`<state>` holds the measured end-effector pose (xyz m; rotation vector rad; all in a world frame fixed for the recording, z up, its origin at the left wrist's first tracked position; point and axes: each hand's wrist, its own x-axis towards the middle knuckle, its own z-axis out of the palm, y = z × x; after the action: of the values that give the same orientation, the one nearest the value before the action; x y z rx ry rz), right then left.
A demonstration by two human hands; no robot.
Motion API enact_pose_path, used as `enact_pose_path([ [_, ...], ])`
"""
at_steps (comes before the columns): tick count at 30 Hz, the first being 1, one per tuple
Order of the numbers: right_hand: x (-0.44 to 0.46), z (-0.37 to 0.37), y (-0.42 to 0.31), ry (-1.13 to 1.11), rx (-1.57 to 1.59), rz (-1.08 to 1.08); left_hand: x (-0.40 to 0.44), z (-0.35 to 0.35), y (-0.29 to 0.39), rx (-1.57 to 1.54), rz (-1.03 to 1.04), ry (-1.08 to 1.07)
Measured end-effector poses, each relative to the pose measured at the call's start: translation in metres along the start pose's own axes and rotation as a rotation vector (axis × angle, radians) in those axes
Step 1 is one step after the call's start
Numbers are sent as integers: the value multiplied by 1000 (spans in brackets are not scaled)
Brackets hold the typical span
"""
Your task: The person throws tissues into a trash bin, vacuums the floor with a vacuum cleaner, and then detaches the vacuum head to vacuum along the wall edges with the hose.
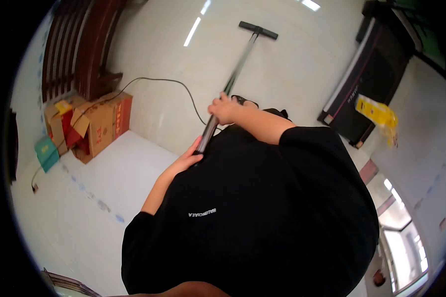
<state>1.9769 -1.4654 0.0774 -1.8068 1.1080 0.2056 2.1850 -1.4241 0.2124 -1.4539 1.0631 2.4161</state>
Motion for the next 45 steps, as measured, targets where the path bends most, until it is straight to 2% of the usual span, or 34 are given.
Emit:
enact_pose_path([
  [1, -4, 6, -6, -32, 42, -18, -12, 0, 1, -16, -77, -17],
  [3, 30, 56, -13, -211, -24, -323, -54, 5, 11, 17, -205, -48],
  [4, 15, 57, -22, -265, 19, -355, -73, 26, 18, 75, -249, -56],
  [6, 3, 55, -46, -313, 68, -376, -107, 21, 1, 277, -209, -126],
  [7, -6, 55, -52, -379, 191, -362, -112, 31, -2, 288, -221, -128],
  [8, -13, 58, -57, -446, 313, -347, -118, 38, -4, 210, -248, -83],
  [9, -14, 67, -55, -435, 329, -351, -125, 46, -7, 131, -271, -35],
  [11, -5, 84, -37, -548, 340, -453, -117, 58, -7, 47, -305, 32],
  [13, -7, 104, -15, -484, 354, -441, -93, 68, -8, 45, -311, 31],
  [15, -26, 109, 11, -237, 280, -446, -61, 73, -13, 91, -299, -28],
  [17, -45, 100, 42, -186, 267, -382, -24, 77, -22, 160, -276, -95],
  [19, -76, 97, 72, -4, 141, -281, 10, 83, -27, 225, -250, -164],
  [21, -148, 95, 81, 384, 171, 81, 43, 100, -14, 309, -223, -198],
  [23, -193, 104, 102, 453, 203, 256, 75, 129, 12, 441, -179, -204],
  [24, -213, 117, 115, 482, 358, 325, 91, 142, 22, 543, -135, -191],
  [27, -269, 178, 162, 520, 769, 522, 148, 167, 33, 562, -109, -234],
  [28, -303, 187, 154, 614, 834, 586, 169, 172, 34, 547, -88, -251],
  [31, -344, 272, 174, 714, 830, 897, 208, 202, 56, 467, -115, -250],
  [33, -361, 316, 173, 658, 834, 1094, 207, 220, 70, 426, -157, -236],
  [35, -366, 347, 169, 598, 913, 1133, 203, 220, 70, 384, -197, -216],
  [36, -367, 355, 167, 534, 989, 1168, 196, 205, 64, 459, -181, -241],
  [37, -366, 356, 163, 536, 991, 1160, 187, 188, 59, 534, -165, -265],
  [41, -347, 343, 159, 588, 1166, 1060, 111, 102, 28, 698, -329, -355],
  [42, -343, 338, 163, 630, 1163, 1000, 92, 69, 0, 591, -413, -331],
  [43, -338, 331, 166, 674, 1158, 942, 58, 69, -9, 540, -397, -300],
  [45, -334, 307, 164, 729, 1132, 909, 44, 52, -37, 645, -172, -319],
])
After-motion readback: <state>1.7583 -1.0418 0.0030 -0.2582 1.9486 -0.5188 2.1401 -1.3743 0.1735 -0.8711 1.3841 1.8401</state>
